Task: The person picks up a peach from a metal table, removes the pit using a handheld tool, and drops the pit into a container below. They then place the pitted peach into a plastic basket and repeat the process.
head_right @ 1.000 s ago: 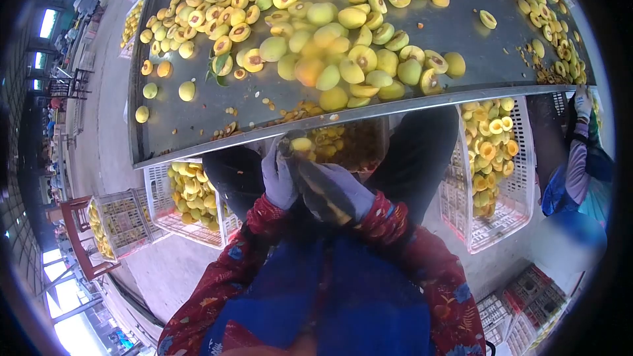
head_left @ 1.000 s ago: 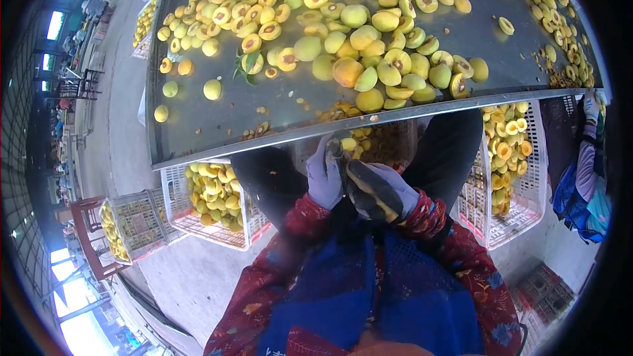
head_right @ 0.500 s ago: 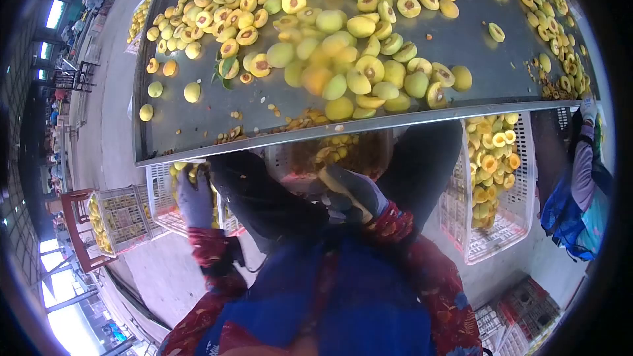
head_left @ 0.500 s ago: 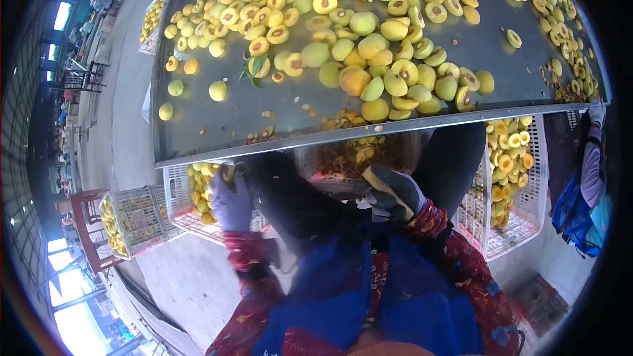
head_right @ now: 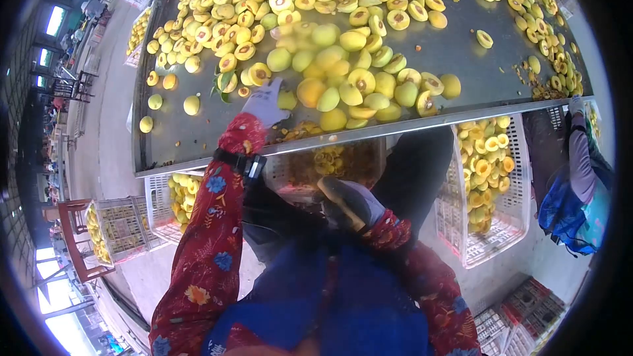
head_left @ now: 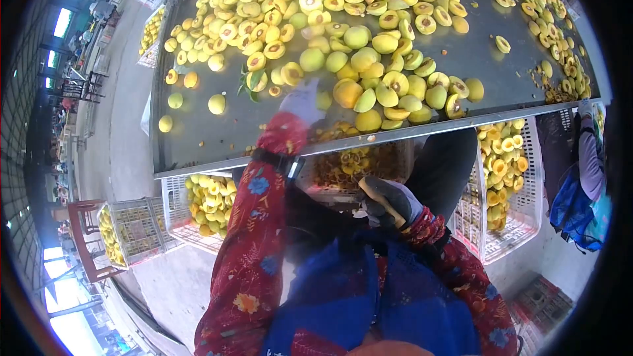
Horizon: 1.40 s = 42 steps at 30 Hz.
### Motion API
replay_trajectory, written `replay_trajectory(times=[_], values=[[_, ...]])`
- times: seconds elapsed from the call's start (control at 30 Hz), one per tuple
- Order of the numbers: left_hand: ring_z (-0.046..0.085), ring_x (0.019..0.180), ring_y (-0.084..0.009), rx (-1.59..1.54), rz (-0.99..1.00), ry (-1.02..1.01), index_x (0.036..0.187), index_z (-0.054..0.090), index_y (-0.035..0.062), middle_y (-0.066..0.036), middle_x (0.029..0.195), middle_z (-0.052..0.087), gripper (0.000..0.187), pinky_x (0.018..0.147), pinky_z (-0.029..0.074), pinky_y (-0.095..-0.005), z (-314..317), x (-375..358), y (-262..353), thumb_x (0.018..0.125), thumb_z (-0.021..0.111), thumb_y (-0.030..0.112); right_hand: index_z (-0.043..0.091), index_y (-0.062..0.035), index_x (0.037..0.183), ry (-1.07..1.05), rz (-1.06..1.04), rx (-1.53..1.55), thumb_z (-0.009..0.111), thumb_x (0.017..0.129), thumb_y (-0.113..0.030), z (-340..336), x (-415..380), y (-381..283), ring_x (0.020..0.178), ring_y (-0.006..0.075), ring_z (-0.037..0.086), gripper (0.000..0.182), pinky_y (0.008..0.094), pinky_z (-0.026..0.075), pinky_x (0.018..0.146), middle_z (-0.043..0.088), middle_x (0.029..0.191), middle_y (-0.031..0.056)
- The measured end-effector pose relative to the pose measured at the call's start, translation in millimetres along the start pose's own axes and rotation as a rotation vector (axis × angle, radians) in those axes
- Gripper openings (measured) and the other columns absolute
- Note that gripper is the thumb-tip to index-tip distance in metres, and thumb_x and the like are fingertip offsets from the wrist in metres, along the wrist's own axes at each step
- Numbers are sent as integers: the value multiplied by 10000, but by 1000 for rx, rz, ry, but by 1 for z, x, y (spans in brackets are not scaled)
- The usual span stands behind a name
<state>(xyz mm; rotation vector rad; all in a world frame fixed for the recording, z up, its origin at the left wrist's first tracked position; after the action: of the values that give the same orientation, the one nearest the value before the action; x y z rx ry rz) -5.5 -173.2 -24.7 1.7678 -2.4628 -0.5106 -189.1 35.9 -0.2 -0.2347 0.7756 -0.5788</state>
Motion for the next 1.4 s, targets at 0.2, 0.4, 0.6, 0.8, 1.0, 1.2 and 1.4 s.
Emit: replay_trajectory(times=[0.2,0.4,0.6,0.8,1.0,1.2,1.4], values=[[598,923,-219,-1846,-420,-161,1189,485,19,-124,1047,608,559,775,503,-326,17,-70,-39,770,691,326,519,-61,850,124,-487,-613,480,952,-297,6,12,-24,432,90,430,260,251,351,421,483,570,-2],[614,830,-168,-2033,-551,-32,1194,497,55,-63,1026,601,433,627,512,-249,-9,-127,44,930,481,398,549,-10,1038,324,-1351,-1944,565,827,-113,47,-6,-27,604,291,537,235,403,421,527,566,956,221],[556,605,-94,-1771,-496,-100,1170,508,54,-42,902,620,599,465,402,-182,19,-151,48,911,380,579,553,82,995,306,-970,-1785,542,871,-261,48,-1,-30,529,305,567,365,393,447,465,590,734,198],[587,686,-121,-1705,-478,195,1106,547,41,-49,877,610,400,574,494,-233,16,-151,62,965,419,392,544,83,1023,294,-893,-1889,556,855,-241,46,3,-17,554,308,572,366,396,453,479,590,777,220],[546,684,-101,-1036,-318,499,1087,537,-1,-47,827,570,409,585,475,-241,70,-165,29,975,407,370,565,16,1019,165,-1193,-2104,559,831,-191,47,3,-3,602,280,572,280,391,441,465,550,1019,258],[629,762,-215,-963,-55,461,1074,563,-70,-156,863,639,402,681,503,-331,4,-152,77,972,340,250,551,-17,910,-141,59,-116,478,938,-388,40,7,-13,454,69,425,380,211,330,400,483,622,11],[627,781,-249,-1189,-67,320,1125,532,-37,-142,876,633,388,697,506,-337,50,-152,54,926,455,287,522,-3,885,-361,253,270,418,949,-417,30,16,8,359,71,351,431,211,289,362,417,502,-9]])
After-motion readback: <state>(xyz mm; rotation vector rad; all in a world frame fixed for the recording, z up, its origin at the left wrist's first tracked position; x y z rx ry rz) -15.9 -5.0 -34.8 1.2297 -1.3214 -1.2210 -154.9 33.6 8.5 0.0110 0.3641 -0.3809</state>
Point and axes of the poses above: each hand's wrist, its own x-axis towards the middle knuckle, its own z-axis out of the palm, y = z × x, the point moved 4 cm from there along x, towards the middle knuckle
